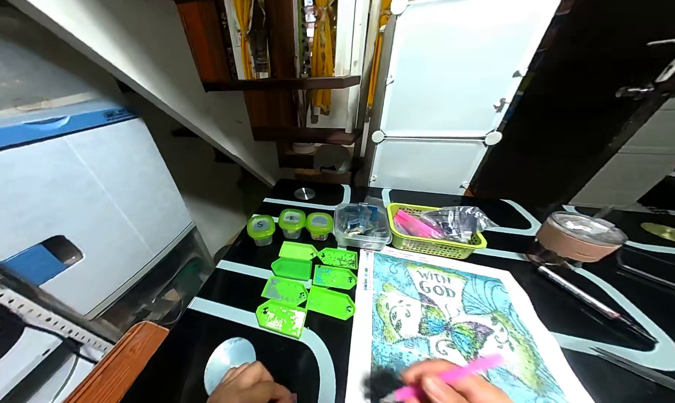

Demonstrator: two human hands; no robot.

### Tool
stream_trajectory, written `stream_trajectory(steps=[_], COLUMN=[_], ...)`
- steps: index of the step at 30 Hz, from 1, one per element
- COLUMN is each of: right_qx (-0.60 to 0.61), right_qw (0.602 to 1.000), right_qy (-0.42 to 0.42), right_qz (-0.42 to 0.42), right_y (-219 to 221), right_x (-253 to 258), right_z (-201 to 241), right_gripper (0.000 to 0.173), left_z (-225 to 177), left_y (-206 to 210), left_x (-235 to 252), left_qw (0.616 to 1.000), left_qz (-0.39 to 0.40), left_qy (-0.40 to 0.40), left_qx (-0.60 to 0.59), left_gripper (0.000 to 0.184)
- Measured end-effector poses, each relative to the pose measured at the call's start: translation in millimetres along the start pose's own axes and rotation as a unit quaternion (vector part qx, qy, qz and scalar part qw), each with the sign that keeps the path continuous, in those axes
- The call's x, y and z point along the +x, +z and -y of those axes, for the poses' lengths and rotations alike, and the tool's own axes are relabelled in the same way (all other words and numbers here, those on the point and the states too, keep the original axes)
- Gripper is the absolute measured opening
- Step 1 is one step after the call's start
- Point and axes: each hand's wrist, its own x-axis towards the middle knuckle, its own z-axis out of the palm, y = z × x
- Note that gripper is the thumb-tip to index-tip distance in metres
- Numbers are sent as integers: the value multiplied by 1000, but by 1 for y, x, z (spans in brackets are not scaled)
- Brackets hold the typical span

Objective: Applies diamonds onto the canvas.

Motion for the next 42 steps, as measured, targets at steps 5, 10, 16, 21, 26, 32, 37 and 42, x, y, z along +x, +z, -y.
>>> stream_trajectory(steps=[5,10,16,21,26,32,37,42], right_qx=[0,-66,-159,-179,-200,-349,-351,-376], right_qw=[994,989,985,981,976,926,923,906], right_qy=[109,115,13,-2,-12,-112,-116,-150], right_qz=[23,62,71,75,80,88,108,121], right_y=[61,88,86,88,90,103,101,103], right_x=[44,55,54,53,53,44,51,48], right_z=[-27,-50,-62,-63,-62,-57,-56,-57], right_gripper=[15,22,25,24,24,25,24,21], left_z=[0,2,4,4,4,4,7,5], left_y=[6,10,12,13,14,12,12,10], left_x=[-2,-3,-1,1,2,2,4,4], left_qw=[999,998,998,997,997,998,998,998], left_qz=[-33,-53,-59,-61,-63,-57,-58,-49], left_qy=[-15,-31,-32,-38,-39,-33,-25,-31], left_qx=[-5,-13,-21,-16,-11,-8,-15,-17], left_gripper=[17,16,17,14,14,8,9,8])
